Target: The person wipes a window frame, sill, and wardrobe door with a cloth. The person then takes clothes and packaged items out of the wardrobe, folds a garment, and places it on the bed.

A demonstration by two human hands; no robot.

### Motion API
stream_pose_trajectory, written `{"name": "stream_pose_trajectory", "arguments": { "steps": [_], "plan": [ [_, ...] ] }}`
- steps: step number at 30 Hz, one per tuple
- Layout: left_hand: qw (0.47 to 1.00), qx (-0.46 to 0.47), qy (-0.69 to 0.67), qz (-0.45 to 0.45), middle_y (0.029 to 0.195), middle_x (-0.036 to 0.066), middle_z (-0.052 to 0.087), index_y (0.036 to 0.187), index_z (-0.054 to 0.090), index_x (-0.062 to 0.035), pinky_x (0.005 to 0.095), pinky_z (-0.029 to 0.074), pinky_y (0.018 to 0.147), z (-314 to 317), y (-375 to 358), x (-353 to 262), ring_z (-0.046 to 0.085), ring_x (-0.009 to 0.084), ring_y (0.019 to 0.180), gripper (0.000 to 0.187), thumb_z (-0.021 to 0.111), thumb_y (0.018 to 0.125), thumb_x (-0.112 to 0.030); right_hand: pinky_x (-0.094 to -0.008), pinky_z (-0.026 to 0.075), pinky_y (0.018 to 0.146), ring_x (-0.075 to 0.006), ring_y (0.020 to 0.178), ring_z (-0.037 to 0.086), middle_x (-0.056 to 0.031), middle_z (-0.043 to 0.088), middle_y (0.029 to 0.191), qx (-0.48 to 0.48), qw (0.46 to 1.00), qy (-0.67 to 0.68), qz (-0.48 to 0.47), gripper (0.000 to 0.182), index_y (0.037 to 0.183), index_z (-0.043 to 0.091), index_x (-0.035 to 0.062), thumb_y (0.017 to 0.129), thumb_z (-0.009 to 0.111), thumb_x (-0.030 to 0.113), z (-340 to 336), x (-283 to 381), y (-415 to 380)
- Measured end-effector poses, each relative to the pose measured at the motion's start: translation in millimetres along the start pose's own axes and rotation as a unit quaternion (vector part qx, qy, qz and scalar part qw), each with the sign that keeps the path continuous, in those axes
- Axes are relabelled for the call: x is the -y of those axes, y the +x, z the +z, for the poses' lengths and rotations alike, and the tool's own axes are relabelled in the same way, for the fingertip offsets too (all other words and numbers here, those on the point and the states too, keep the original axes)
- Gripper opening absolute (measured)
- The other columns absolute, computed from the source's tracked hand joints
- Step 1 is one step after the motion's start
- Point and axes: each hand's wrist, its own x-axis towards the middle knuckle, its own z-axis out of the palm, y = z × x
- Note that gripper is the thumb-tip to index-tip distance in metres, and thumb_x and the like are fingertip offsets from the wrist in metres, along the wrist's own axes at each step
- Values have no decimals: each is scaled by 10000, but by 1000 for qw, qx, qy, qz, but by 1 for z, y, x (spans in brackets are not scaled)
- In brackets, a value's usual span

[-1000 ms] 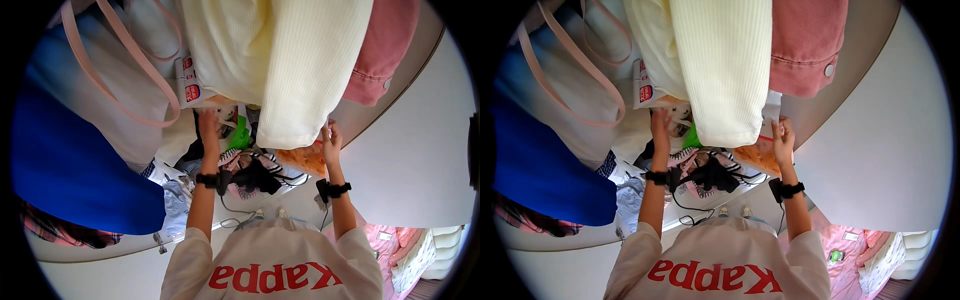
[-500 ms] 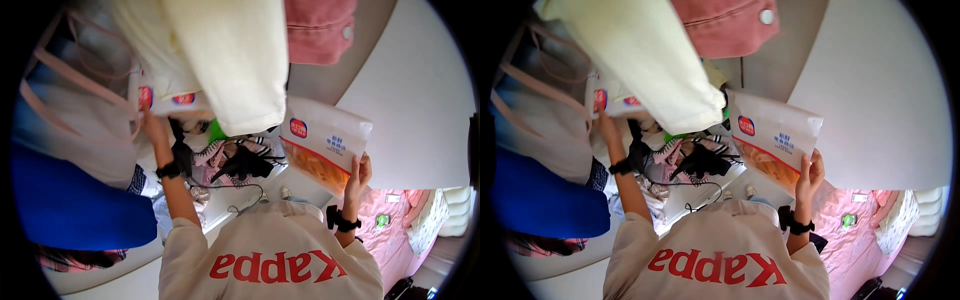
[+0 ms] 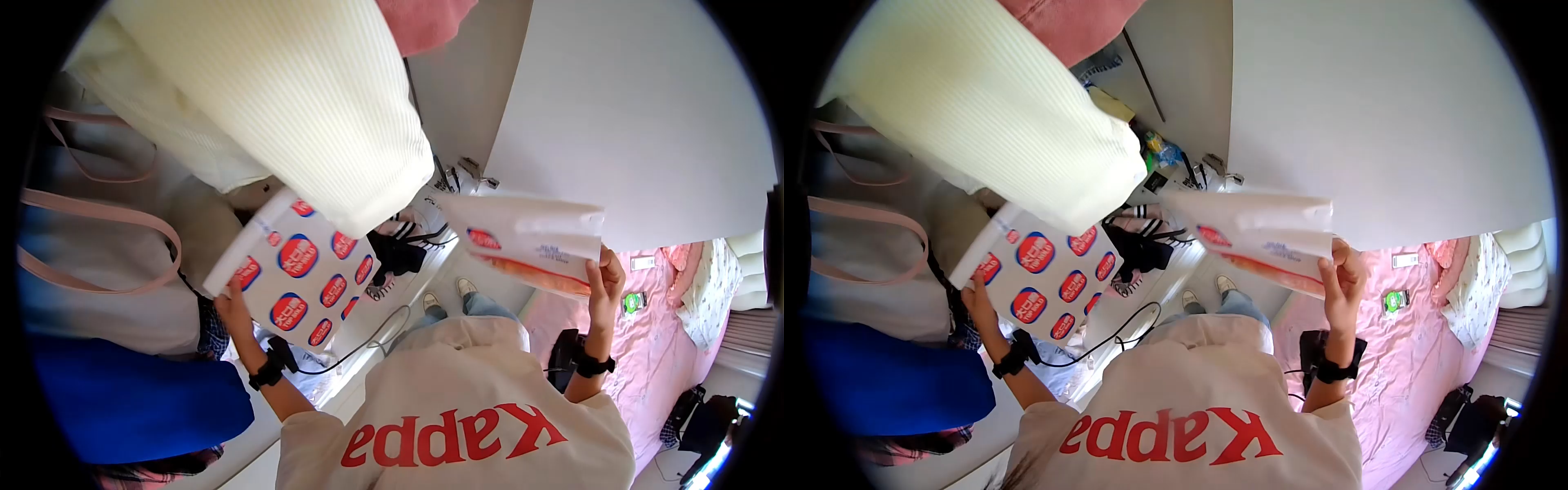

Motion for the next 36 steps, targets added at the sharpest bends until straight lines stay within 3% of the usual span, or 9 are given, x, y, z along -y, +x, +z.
{"name": "stream_pose_trajectory", "arguments": {
  "steps": [5,8,13,16,19,21,22,33,36],
  "plan": [
    [995,83,59,7,925,71,621,993,587,43,260,455,722,46,-57,-24,565,126,832,209,603,846,-105,-253,367,744,-123,787,477,-68,574,840,112,989,97,29,172,704,467,35,824,588,56,-14,35,-23],
    [984,79,107,115,821,89,653,917,629,27,302,472,667,71,-81,-12,606,148,726,168,634,785,-76,-257,395,715,-116,754,524,-58,594,795,107,976,180,55,168,707,521,38,778,653,114,-6,24,-45],
    [917,353,-15,185,930,142,660,937,610,16,329,487,724,115,-100,-53,642,232,829,203,590,748,-53,-236,420,618,-90,699,540,-27,592,789,-22,961,253,105,209,835,565,41,746,691,182,14,-13,-79],
    [828,503,-238,72,1038,173,630,1008,600,9,326,466,834,147,-111,-59,614,255,958,235,582,792,-80,-416,430,938,-309,1048,562,-176,588,1075,-42,941,324,89,507,1188,470,-23,759,651,179,-3,-45,-123],
    [778,549,-300,55,1051,181,624,1018,600,14,330,460,868,167,-125,-60,605,257,985,243,600,805,-102,-429,410,963,-319,1135,501,-201,543,1149,-76,926,362,76,508,1239,414,-6,801,615,154,-4,-36,-147],
    [758,562,-325,66,1038,179,629,1007,604,19,334,464,873,180,-133,-66,609,251,977,243,615,808,-119,-300,471,801,-156,840,599,-89,624,931,-148,924,336,110,274,984,551,18,801,640,200,0,-17,-149],
    [737,572,-357,45,1034,173,632,997,614,13,329,474,861,186,-138,-74,614,244,965,252,644,785,-121,-278,470,762,-134,826,587,-75,613,917,-185,928,308,102,231,943,534,39,818,621,213,-2,-19,-155],
    [765,559,-321,-12,921,74,655,988,635,-17,263,471,781,228,-240,-92,605,135,857,271,686,735,-99,-235,375,775,-81,819,483,-24,543,865,-233,955,138,122,61,842,507,53,858,513,111,-92,-8,-187],
    [765,564,-308,44,943,60,650,994,625,-18,258,455,779,263,-277,-99,596,124,852,272,671,736,-90,-220,397,730,-84,780,505,-20,552,843,-268,953,78,114,65,840,527,42,867,504,97,-132,-14,-200]
  ]
}}
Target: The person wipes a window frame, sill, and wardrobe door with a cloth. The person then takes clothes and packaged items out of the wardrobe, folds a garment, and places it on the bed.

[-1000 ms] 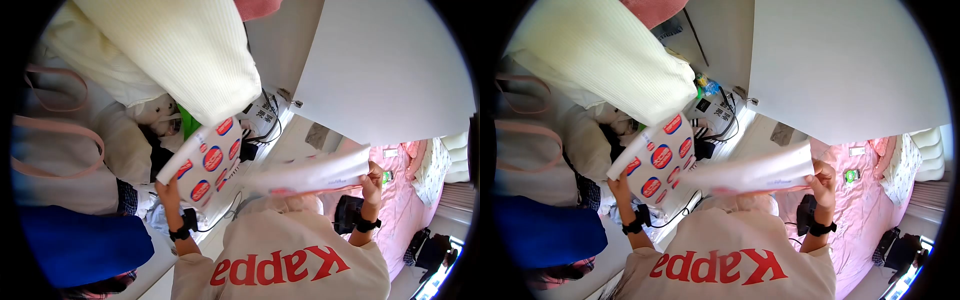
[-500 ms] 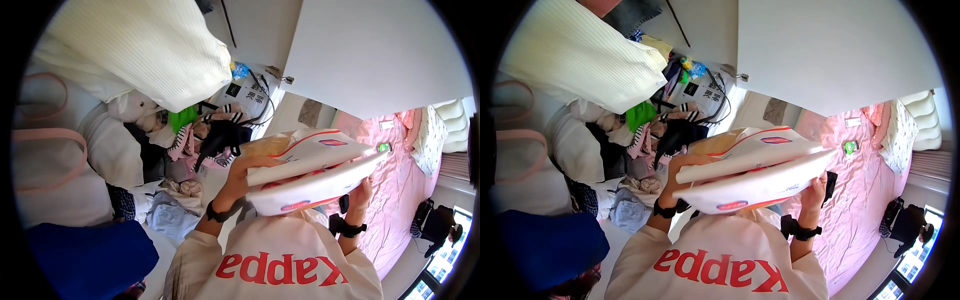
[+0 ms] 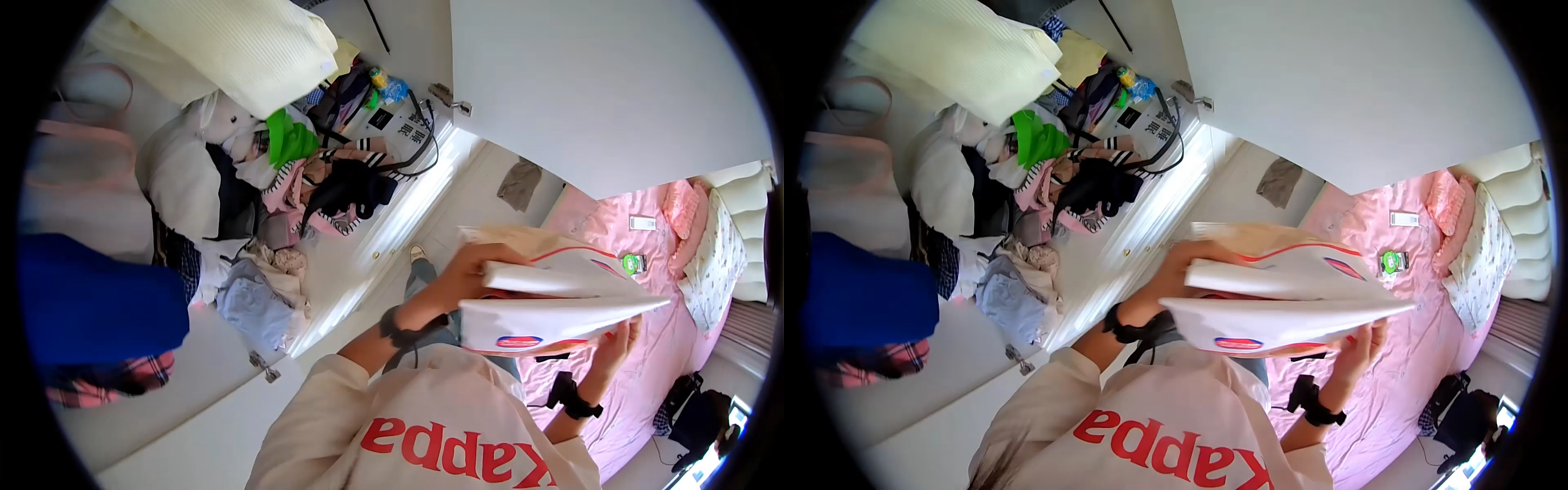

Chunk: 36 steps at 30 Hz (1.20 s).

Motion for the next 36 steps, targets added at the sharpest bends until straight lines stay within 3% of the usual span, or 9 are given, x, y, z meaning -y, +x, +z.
{"name": "stream_pose_trajectory", "arguments": {
  "steps": [8,11,13,15,20,27,29,32,36],
  "plan": [
    [996,-12,-18,-91,960,77,631,1009,618,-45,296,442,793,119,23,103,583,187,907,232,626,793,-128,-261,441,768,-101,841,540,-44,583,909,-81,994,-71,-21,107,899,559,11,877,502,99,-135,-24,12],
    [989,62,132,30,988,82,625,1011,613,-61,345,411,857,159,-8,144,575,228,925,235,624,791,-142,-260,440,782,-111,858,554,-52,588,929,-156,983,-82,-40,125,944,567,-5,864,533,84,-217,-47,-29],
    [991,88,105,8,1013,87,627,1008,608,-73,389,360,920,186,-38,149,563,240,970,223,604,794,-134,-249,436,779,-116,855,562,-51,599,932,-172,979,-106,-3,129,929,582,-19,855,556,84,-252,-46,-58],
    [991,92,72,-68,1054,52,611,1047,588,-91,386,287,984,211,-70,165,551,206,1026,302,603,806,-272,-244,437,785,-117,869,565,-47,603,923,-160,974,-162,10,136,919,592,-25,853,563,91,-269,-39,-70],
    [960,70,-21,-269,1082,77,604,1085,576,-36,295,422,868,242,-57,163,567,184,1001,244,574,842,-58,-188,299,619,-49,642,336,35,396,664,-177,955,-238,10,253,659,400,52,877,527,66,-266,-27,-46],
    [987,128,94,-13,1006,94,623,1002,614,-54,339,437,836,240,63,189,584,259,943,244,629,759,-73,-212,357,712,-50,707,421,9,510,719,-248,953,-162,-69,221,687,456,47,888,521,112,-260,-34,19],
    [983,129,129,0,986,75,603,975,615,-83,341,398,871,240,97,204,542,272,965,244,636,733,-66,-266,394,841,-101,871,521,-58,597,913,-208,966,-118,-95,139,872,558,-5,891,513,125,-280,-58,46],
    [973,95,184,105,993,82,593,970,609,-85,369,393,882,246,132,240,532,287,989,269,636,705,-51,-312,392,930,-168,1027,539,-120,580,1111,-162,978,-96,-86,301,1140,534,-52,894,503,118,-306,-105,86],
    [969,85,210,100,1003,97,592,961,604,-80,390,400,886,261,129,327,525,301,1021,298,642,670,-34,-283,398,905,-140,1001,532,-75,593,1064,-98,979,-176,16,247,1094,573,-24,922,472,122,-331,-166,120]
  ]
}}
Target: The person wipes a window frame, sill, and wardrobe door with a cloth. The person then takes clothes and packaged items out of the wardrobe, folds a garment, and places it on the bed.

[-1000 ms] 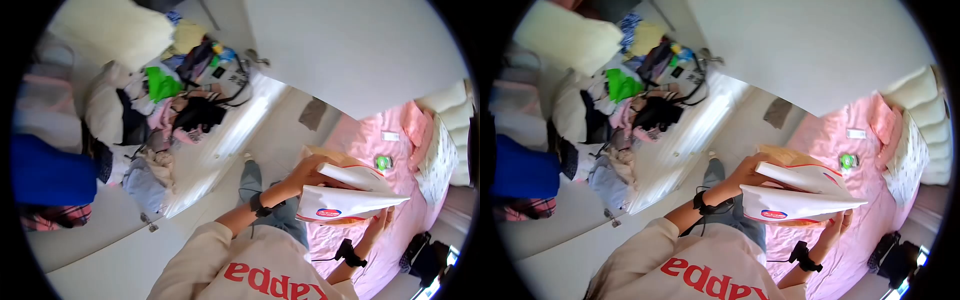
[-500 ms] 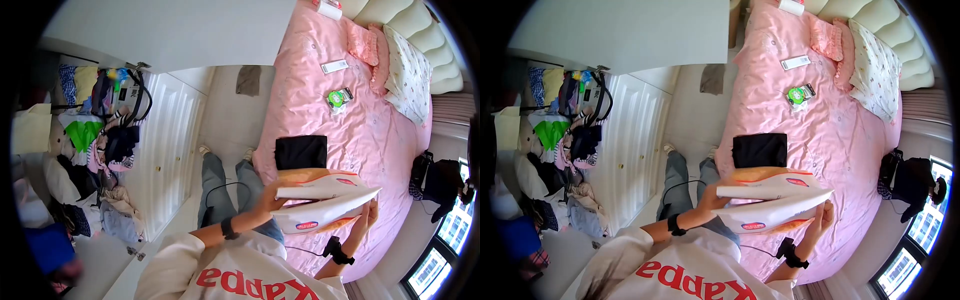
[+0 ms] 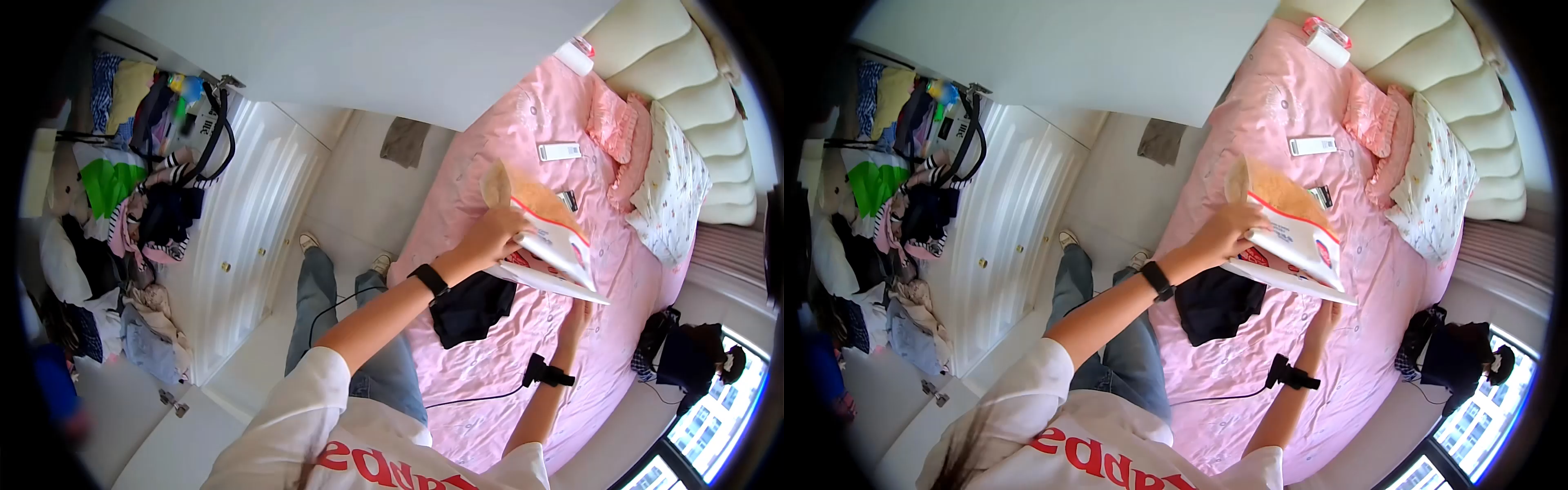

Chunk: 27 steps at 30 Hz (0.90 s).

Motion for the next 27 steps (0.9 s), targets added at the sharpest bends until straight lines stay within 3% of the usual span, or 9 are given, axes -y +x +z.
{"name": "stream_pose_trajectory", "arguments": {
  "steps": [3,5,6,10,13,14,18,23,27],
  "plan": [
    [999,35,1,-37,1025,109,588,962,598,-59,389,423,873,17,-19,29,516,312,1047,353,661,617,-22,-289,386,921,-159,1049,510,-96,550,1137,-85,987,121,66,259,1123,532,-19,923,471,133,-3,-29,9],
    [999,33,14,-31,1039,110,584,968,592,-48,385,430,866,22,-20,29,515,314,1049,378,667,598,-22,-298,378,934,-168,1071,498,-103,533,1156,-72,987,126,72,274,1140,506,-21,914,485,132,-16,-40,15],
    [999,41,4,-12,1125,140,532,1053,557,-40,380,428,874,19,-19,28,502,327,1064,448,662,618,-16,-303,374,941,-173,1082,491,-106,525,1166,-71,986,129,75,285,1149,493,-22,910,492,132,-18,-38,12],
    [995,47,14,-91,1222,177,447,1162,483,-53,412,414,875,6,-12,15,493,336,1072,503,604,680,19,-324,355,969,-195,1124,452,-123,484,1200,-93,993,11,66,375,1210,416,-23,871,529,91,-13,-38,2],
    [989,73,10,-131,1267,209,390,1224,430,-48,413,415,884,-9,-13,14,482,360,1073,565,590,689,34,-332,344,981,-218,1143,436,-153,432,1245,-189,974,-73,100,424,1229,377,-40,849,538,59,3,-45,-9],
    [989,76,23,-123,1271,214,385,1233,421,-47,410,419,882,-12,-14,18,481,366,1070,575,586,689,38,-345,340,989,-255,1167,414,-184,375,1288,-189,972,-71,123,502,1257,335,-50,826,563,67,5,-48,-14],
    [991,83,65,-87,1303,209,360,1282,372,-65,405,410,903,-20,-16,23,452,369,1119,614,604,718,-1,-360,353,978,-290,1165,418,-198,351,1302,-199,960,-117,159,615,1303,278,-44,798,601,96,45,-31,-30],
    [993,69,27,-93,1259,221,389,1259,383,-43,406,415,896,-25,-11,16,467,374,1087,598,595,704,17,-342,371,950,-270,1168,419,-188,356,1294,-160,974,-25,156,588,1290,283,-26,789,581,55,65,-43,-45],
    [992,42,-13,-116,1223,212,432,1238,400,-32,390,426,884,-32,-20,11,489,373,1059,558,589,715,13,-337,369,941,-233,1147,414,-142,361,1272,-140,969,-78,186,613,1292,299,1,759,593,65,82,-46,-61]
  ]
}}
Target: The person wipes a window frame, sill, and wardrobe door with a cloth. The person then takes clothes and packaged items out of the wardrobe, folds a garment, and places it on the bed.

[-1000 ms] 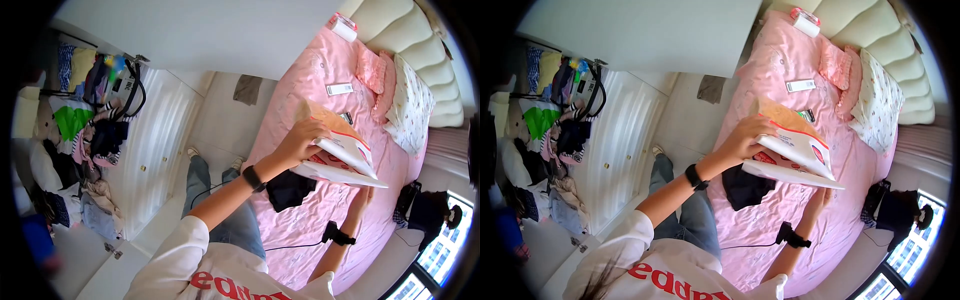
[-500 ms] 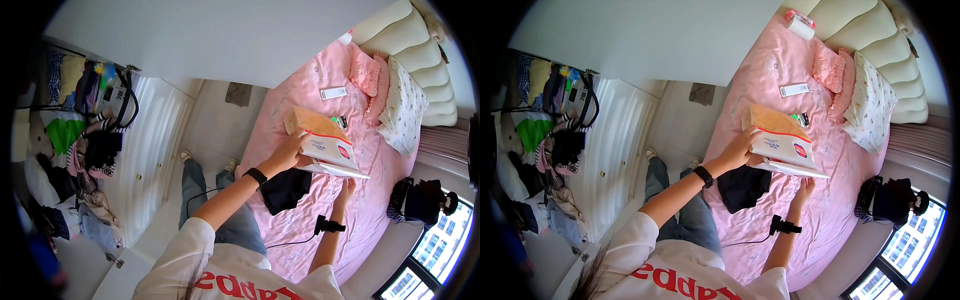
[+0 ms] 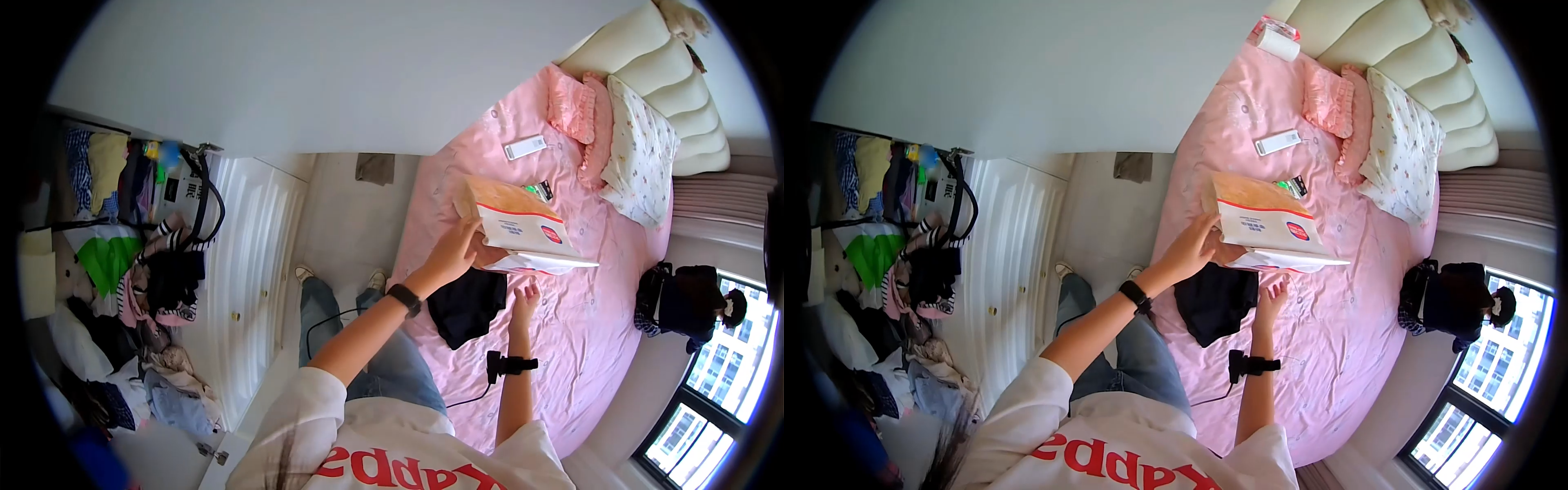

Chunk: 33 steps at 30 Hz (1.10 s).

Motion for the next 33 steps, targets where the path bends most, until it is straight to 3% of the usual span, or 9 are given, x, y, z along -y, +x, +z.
{"name": "stream_pose_trajectory", "arguments": {
  "steps": [3,5,7,9,16,19,22,26,33],
  "plan": [
    [999,26,-34,-15,1205,202,468,1228,411,-28,373,417,901,-21,-27,4,499,380,1056,521,596,742,-11,-291,417,831,-170,1015,497,-99,459,1176,35,995,68,70,562,1271,338,44,776,594,112,3,-20,-7],
    [991,79,-46,-94,1185,189,508,1223,426,-26,353,419,903,-40,-63,25,521,329,1072,473,599,783,-49,-279,414,793,-139,946,538,-68,515,1130,80,981,111,137,517,1255,367,78,800,594,173,15,-2,-35],
    [971,108,-93,-190,1173,166,532,1215,443,-23,339,430,890,-77,-92,22,534,256,1075,430,593,818,-84,-273,426,771,-136,911,556,-61,533,1097,119,975,117,144,494,1237,377,76,801,590,177,32,5,-60],
    [962,128,-90,-222,1127,148,562,1206,458,-19,334,443,870,-121,-118,20,547,219,1048,400,586,837,-104,-264,433,760,-138,895,568,-62,541,1079,169,968,113,147,480,1225,385,74,802,586,180,51,13,-84],
    [950,2,-52,-309,1062,108,586,1194,476,-22,271,442,851,-285,-186,-15,557,181,997,333,540,877,-100,-258,456,763,-157,856,571,-93,561,1007,326,941,40,79,378,1170,438,23,815,552,81,142,31,-147],
    [953,-92,-99,-272,1044,90,584,1187,480,-21,264,432,865,-349,-210,-16,552,165,991,313,527,885,-89,-252,461,774,-158,865,562,-92,572,974,370,928,24,-33,313,1109,490,-15,813,561,57,183,36,-160],
    [949,-165,-109,-244,1035,86,583,1179,480,-7,268,417,892,-400,-219,-18,554,168,988,300,517,890,-77,-262,463,786,-156,883,564,-96,580,971,403,911,44,-75,306,1108,502,-20,824,567,73,209,47,-164],
    [948,-152,-136,-246,1031,100,577,1169,472,25,288,418,911,-435,-201,-39,550,177,996,289,503,896,-67,-264,459,798,-160,909,569,-104,591,984,356,930,36,-84,314,1108,509,-24,827,574,100,206,130,-209],
    [978,40,-156,-132,1079,114,563,1198,459,14,302,406,909,-429,-121,-58,547,193,998,309,483,912,-100,-257,434,838,-128,958,549,-61,571,1028,244,954,112,-130,265,1122,509,-6,872,541,76,133,211,-269]
  ]
}}
